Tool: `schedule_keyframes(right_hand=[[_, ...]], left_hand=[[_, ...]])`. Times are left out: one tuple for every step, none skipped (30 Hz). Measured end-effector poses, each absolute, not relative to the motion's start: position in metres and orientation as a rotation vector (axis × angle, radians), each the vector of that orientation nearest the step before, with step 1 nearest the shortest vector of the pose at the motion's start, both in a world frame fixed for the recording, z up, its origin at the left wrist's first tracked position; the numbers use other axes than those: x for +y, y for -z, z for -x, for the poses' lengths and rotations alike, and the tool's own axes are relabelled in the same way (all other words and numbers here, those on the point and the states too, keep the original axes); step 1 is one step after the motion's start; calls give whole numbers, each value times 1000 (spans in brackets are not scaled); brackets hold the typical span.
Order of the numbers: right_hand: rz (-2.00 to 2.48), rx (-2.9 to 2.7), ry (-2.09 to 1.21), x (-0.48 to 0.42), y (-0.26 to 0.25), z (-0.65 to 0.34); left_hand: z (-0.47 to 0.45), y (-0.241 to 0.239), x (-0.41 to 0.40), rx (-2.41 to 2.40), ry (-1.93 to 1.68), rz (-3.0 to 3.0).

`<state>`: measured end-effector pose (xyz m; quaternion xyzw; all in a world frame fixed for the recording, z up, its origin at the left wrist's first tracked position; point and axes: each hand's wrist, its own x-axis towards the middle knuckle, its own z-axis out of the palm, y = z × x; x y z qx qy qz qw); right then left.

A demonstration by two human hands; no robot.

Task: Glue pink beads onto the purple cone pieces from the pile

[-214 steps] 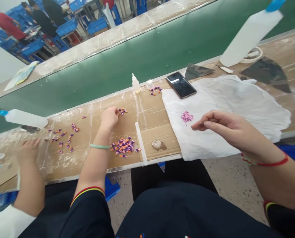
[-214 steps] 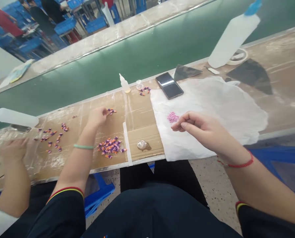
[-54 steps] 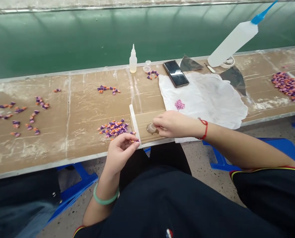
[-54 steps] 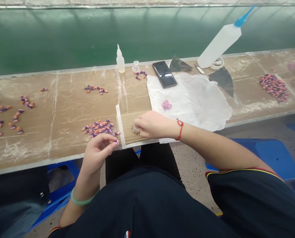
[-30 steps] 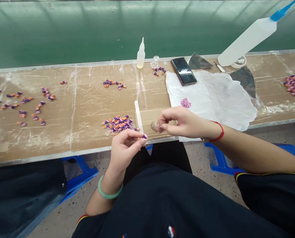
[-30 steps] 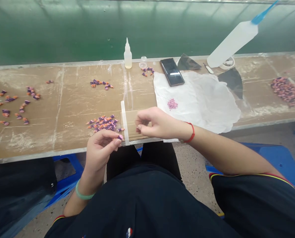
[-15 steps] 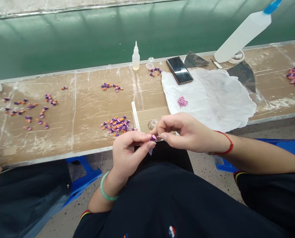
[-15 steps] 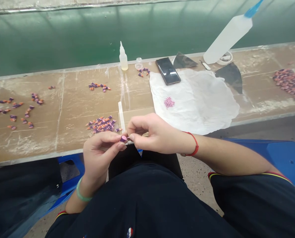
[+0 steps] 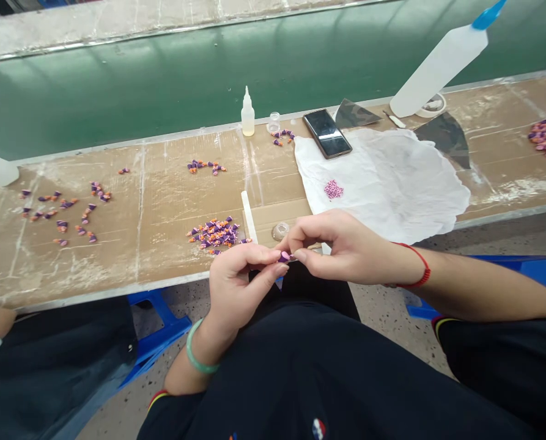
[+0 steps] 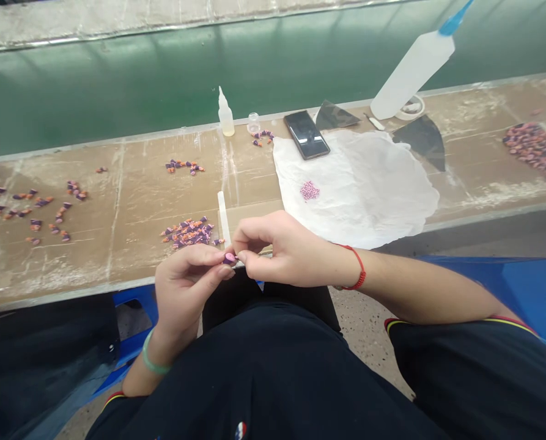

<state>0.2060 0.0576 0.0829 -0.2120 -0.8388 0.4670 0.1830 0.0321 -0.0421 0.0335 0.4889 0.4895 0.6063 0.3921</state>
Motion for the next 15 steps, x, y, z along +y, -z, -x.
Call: schedule_keyframes(right_hand=[[595, -2371, -1310, 57, -83, -206], [589, -2376, -1300, 57, -83, -207], [589, -2383, -1289, 57, -83, -207], [584, -2387, -1280, 57, -83, -207], [582, -2389, -1271, 57, -83, -207], [579, -2387, -1259, 57, -83, -208], [579, -2382, -1247, 56, -83, -208], [576, -2375, -1236, 56, -83, -208], [573, -2368, -1228, 55, -82, -207], [567, -2360, -1220, 55, -82, -207], [561, -2355, -1211, 54, -82, -207], [553, -2352, -1201, 54, -82, -206], [544, -2352, -1188, 53, -81, -206], [537, -2353, -1172, 53, -81, -205], [531, -2358, -1154, 53, -81, -205]], left_hand=[[-32, -34, -42, 1248, -1539, -1247], [-33, -34, -42, 1252, -1538, -1250], [-33, -34, -42, 1253, -1537, -1249], [-33, -34, -42, 1251, -1541, -1248], [-34, -34, -42, 1247, -1543, -1249], [-34, -34, -43, 1243, -1546, -1252], [-35, -33, -43, 1245, -1548, -1257], [-35, -33, -43, 1253, -1550, -1260], [-36, -33, -43, 1267, -1553, -1261], [-36, -33, -42, 1276, -1559, -1259], [-37, -33, -42, 1279, -1570, -1254], [-38, -32, -42, 1273, -1584, -1247], [-38, -32, -42, 1264, -1596, -1240], [-39, -32, -42, 1256, -1606, -1234], [-39, -32, -42, 1253, -1611, -1228]])
